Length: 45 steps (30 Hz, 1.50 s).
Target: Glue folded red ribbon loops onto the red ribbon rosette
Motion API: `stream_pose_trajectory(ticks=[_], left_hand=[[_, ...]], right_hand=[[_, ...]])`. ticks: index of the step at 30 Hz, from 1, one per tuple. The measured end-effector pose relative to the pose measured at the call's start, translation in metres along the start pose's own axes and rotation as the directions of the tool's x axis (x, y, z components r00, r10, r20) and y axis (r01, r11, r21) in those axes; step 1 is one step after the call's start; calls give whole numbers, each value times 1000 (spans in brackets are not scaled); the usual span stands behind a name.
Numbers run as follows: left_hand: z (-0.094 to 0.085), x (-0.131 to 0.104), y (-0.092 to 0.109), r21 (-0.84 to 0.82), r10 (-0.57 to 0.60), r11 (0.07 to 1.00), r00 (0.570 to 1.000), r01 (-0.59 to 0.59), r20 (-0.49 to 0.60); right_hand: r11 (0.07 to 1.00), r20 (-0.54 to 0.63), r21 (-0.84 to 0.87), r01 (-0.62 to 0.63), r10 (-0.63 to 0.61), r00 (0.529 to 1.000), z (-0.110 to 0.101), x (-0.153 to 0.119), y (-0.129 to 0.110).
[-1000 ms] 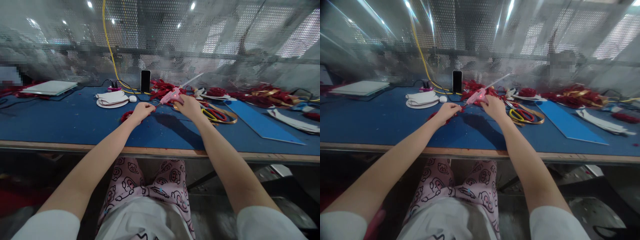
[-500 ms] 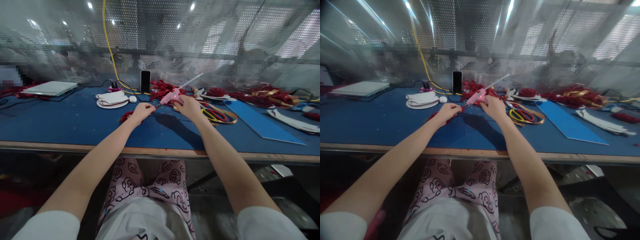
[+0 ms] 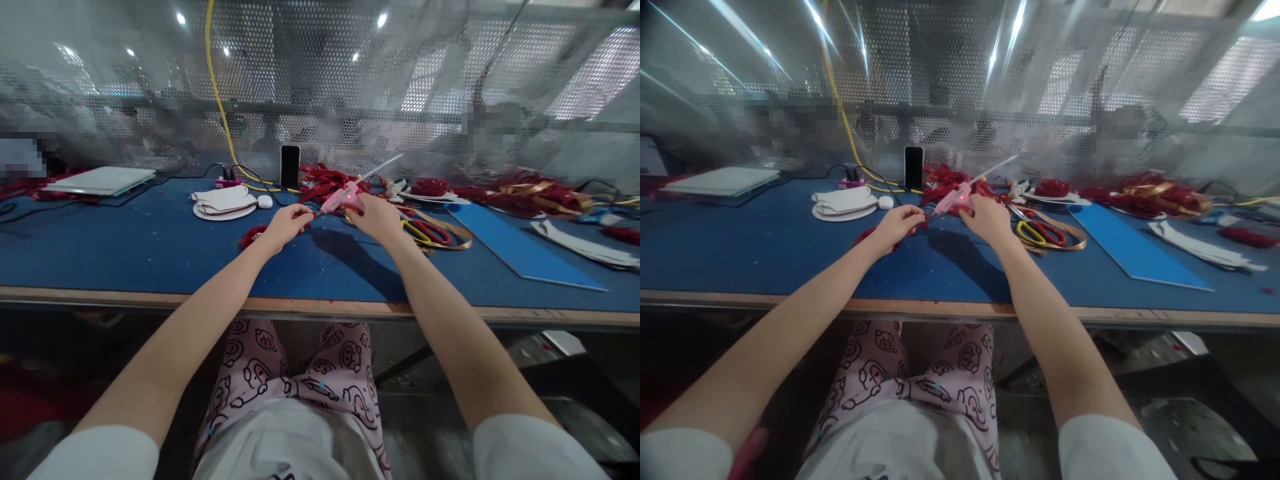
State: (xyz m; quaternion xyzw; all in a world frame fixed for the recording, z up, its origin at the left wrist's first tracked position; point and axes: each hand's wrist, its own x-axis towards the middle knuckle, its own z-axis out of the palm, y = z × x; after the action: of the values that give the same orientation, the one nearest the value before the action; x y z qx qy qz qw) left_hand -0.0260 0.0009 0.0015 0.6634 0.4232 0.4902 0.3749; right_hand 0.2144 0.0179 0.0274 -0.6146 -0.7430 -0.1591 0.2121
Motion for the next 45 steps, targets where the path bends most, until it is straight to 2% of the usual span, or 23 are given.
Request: stream_pose_trajectory(ticks=[4,7,9,11,13,14,15,17,18,20,21,23,27,32,36,40,45], left_hand=[[2,-2,0,-84,105,991,993,-100,54],[2,-2,-1,-101,128,987,991,-123,46],[2,-2,-2,-109,135,985,990,-131,30],[3,-2,-2,-114,146,983,989,-144,9],[4,-2,-1,-117,179,977,984,-179,-13],[4,-3,0,-115,201,973,979,-202,-22],[5,-4,2,-110,223,968,974,-224,-26],[6,-6,4,-88,250,964,968,-251,-19],[6,-7,6,-72,257,964,966,-257,-11],[7,-9,7,-44,269,962,963,-268,5],[7,-10,7,-38,277,960,961,-277,9],[8,-10,7,-31,295,955,955,-295,6],[9,-10,7,-5,309,951,951,-309,0],[9,-10,9,-1,307,952,952,-307,-16],[8,-9,10,-33,293,955,954,-295,-66],[8,-8,11,-60,240,967,966,-246,-100],[10,-9,13,-110,230,964,966,-243,-117]], right_hand=[[999,149,-9,48,-46,988,4,0,5],[980,315,74,184,-199,928,10,0,12],[964,363,143,223,-261,895,12,1,15],[965,275,209,161,-216,937,12,2,15],[930,105,361,63,-108,989,10,3,9],[872,47,488,26,-56,997,8,3,4],[773,33,634,-4,-22,999,7,3,-3],[446,136,889,-103,-43,990,4,1,-17],[277,208,945,-176,-90,974,4,-1,-25],[39,296,955,-294,-174,939,3,-6,-37],[-32,322,942,-334,-194,927,3,-8,-41],[-114,358,916,-385,-201,912,3,-11,-47],[-184,403,881,-436,-190,895,4,-12,-49],[-191,416,873,-449,-189,889,5,-13,-51],[-193,387,887,-419,-181,904,8,-14,-56],[-245,366,886,-393,-150,918,11,-14,-61],[-310,348,879,-362,-100,932,13,-16,-68]])
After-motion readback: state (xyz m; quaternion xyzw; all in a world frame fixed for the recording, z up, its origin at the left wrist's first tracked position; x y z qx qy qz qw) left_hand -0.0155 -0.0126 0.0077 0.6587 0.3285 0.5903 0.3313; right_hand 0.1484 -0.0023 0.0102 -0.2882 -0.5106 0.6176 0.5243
